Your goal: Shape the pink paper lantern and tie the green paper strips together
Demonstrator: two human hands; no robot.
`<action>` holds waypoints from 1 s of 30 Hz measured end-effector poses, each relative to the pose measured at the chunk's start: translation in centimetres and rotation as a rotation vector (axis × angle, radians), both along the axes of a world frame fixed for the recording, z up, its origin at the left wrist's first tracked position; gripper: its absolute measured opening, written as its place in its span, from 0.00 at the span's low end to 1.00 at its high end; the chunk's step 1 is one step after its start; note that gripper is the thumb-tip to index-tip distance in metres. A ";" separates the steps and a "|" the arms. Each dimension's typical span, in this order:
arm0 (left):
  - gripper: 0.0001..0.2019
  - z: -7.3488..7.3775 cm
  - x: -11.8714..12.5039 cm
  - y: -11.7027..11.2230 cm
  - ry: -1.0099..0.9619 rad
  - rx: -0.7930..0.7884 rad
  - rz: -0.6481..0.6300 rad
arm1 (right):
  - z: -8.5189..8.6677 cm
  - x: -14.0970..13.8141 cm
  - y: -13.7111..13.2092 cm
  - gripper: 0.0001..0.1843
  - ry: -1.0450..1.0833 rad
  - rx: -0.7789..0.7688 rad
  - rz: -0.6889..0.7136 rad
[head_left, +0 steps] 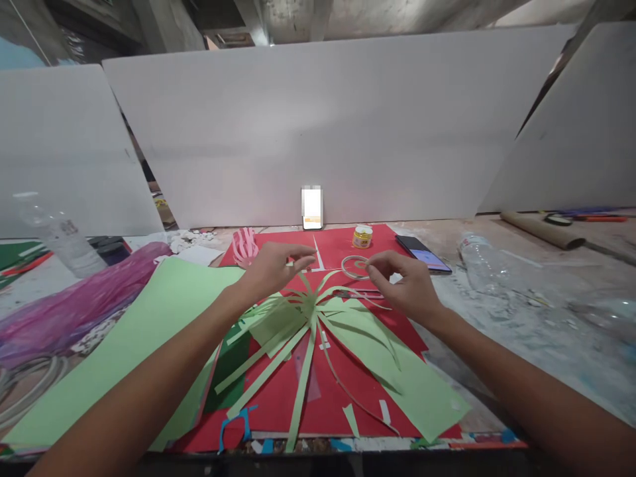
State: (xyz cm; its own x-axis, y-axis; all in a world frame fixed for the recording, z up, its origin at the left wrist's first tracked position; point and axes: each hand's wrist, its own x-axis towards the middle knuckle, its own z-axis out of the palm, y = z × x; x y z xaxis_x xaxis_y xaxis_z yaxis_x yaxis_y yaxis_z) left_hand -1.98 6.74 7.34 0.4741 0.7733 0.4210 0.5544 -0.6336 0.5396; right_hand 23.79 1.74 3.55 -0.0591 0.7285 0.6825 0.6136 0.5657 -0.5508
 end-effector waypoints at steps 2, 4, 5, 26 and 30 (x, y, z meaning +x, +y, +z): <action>0.13 0.9 0.3 0.3 -0.039 -0.043 0.012 | 0.4 -0.4 0.0 0.03 -0.032 0.051 0.019; 0.14 1.7 0.6 0.6 -0.073 -0.110 0.019 | 0.9 -0.8 -0.1 0.03 -0.056 0.089 0.037; 0.14 2.0 0.8 0.7 -0.091 -0.150 0.019 | 1.1 -1.1 -0.1 0.03 -0.060 0.101 0.043; 0.06 1.7 4.5 1.3 -0.211 -0.190 -0.261 | 5.0 -4.2 3.6 0.02 0.203 0.022 0.254; 0.11 2.2 4.0 0.2 -0.215 -0.168 -0.155 | 5.2 -4.2 2.8 0.02 0.225 0.082 0.256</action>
